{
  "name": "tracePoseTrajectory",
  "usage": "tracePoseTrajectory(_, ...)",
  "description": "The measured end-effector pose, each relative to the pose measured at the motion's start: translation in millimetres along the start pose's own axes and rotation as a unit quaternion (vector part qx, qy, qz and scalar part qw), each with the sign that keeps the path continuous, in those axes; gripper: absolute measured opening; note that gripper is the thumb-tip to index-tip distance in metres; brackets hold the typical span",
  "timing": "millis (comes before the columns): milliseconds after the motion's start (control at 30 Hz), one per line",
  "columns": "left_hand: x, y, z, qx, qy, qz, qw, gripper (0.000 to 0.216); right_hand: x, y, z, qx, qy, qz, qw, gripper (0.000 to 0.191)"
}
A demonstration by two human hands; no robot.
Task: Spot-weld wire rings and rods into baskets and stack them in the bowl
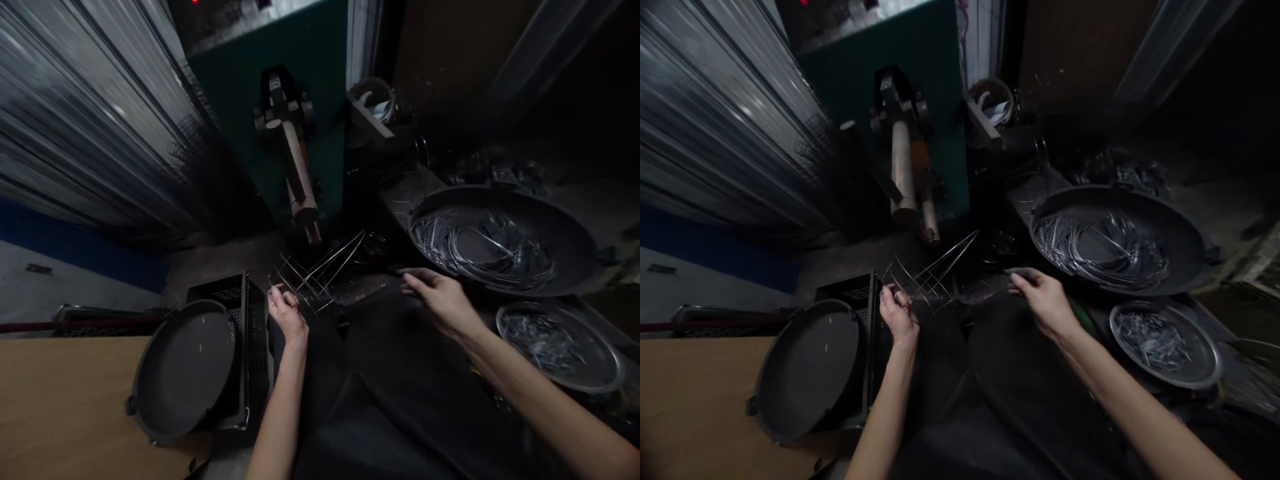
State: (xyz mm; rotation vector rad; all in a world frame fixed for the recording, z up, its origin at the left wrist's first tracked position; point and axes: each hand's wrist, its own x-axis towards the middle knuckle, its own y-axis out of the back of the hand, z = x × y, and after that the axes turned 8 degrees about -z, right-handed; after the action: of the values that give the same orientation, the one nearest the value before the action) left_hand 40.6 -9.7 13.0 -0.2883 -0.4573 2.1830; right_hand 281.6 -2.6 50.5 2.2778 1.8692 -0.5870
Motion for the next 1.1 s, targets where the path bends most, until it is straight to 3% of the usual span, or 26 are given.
tracePoseTrajectory(133,4.1,2.4,5.0,-0.006,0.008,0.016,1.000,0.038,13.9,-61.5,-1.9,-0.003,0.028,-0.091,0.995,0.031)
tracePoseTrajectory(300,11.4,11.1,2.4,0.020,0.030,0.040,0.999,0.039,18.3,-97.6,-1.7,0.052,0.038,-0.139,0.988,0.042)
tracePoseTrajectory(633,24.5,20.9,1.2,0.087,0.045,0.026,0.995,0.038,15.8,-115.5,-0.3,0.120,-0.020,-0.126,0.984,0.040)
tracePoseTrajectory(1100,35.7,19.4,4.9,0.078,0.046,0.028,0.996,0.036,18.5,-129.9,-10.1,0.154,-0.065,-0.109,0.980,0.017)
